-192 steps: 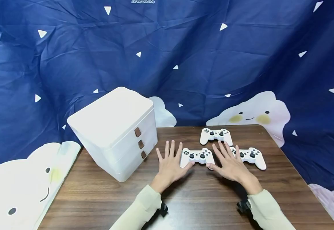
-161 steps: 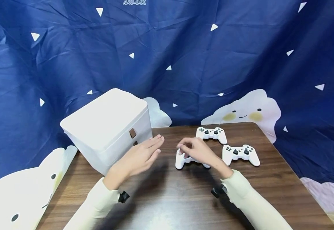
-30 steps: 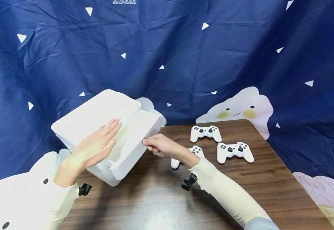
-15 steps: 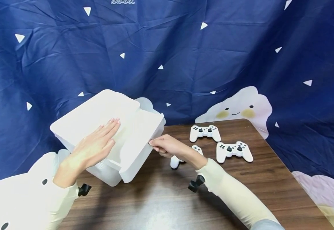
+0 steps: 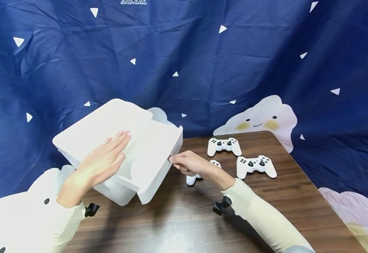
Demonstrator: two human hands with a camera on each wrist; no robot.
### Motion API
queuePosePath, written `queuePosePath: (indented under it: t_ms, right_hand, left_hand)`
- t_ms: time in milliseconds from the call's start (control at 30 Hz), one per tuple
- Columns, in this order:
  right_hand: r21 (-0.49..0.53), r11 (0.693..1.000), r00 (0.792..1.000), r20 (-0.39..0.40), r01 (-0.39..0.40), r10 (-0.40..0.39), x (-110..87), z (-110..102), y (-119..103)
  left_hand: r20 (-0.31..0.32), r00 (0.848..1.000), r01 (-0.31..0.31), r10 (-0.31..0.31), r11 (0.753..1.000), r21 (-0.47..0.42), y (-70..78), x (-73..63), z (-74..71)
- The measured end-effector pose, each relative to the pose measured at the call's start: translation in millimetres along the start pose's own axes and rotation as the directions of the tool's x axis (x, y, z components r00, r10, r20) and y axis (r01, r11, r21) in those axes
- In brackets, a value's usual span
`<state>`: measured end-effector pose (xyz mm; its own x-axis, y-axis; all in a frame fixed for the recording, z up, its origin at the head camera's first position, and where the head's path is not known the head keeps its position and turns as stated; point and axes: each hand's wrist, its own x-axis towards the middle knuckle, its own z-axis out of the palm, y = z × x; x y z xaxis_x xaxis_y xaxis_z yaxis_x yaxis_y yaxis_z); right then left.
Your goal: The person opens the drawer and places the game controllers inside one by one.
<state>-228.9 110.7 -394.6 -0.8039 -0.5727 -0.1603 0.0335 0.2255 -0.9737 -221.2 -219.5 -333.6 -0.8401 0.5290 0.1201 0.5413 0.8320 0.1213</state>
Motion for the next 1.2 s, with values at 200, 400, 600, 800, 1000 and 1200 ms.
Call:
queuePosePath:
  t_ms: [200, 400, 600, 800, 1000, 1200]
  right_hand:
    - [0.000, 1.000, 1.000, 0.003, -0.014, 0.014, -2.2, 1.2, 1.8]
    - [-0.040, 0.999, 1.000, 0.009, -0.003, 0.003, -4.8, -5.2, 5.5]
    - [-0.079, 0.997, 0.999, -0.041, -0.008, 0.005, -15.2, -26.5, 12.7]
    - [-0.142, 0.990, 0.989, -0.149, -0.011, -0.010, -28.5, -57.1, 21.9]
    - [-0.233, 0.973, 0.973, -0.221, 0.009, -0.062, -35.1, -88.9, 44.3]
    - [-0.306, 0.952, 0.949, -0.302, -0.007, -0.090, -37.8, -115.2, 78.3]
  left_hand:
    - [-0.008, 1.000, -0.008, 0.008, 1.000, -0.001, 0.9, -0.5, 0.5]
    - [-0.036, 0.999, -0.029, 0.029, 1.000, 0.002, 2.4, -0.6, -0.3]
    - [-0.039, 0.999, -0.031, 0.031, 0.999, 0.018, 2.8, 0.3, 1.8]
    - [-0.056, 0.997, -0.048, 0.050, 0.998, 0.030, 1.9, 0.1, 3.5]
    - [-0.070, 0.996, -0.064, 0.063, 0.998, -0.008, -0.4, -2.8, 3.0]
    - [-0.071, 0.993, -0.096, 0.092, 0.994, -0.045, -2.8, -5.4, 0.7]
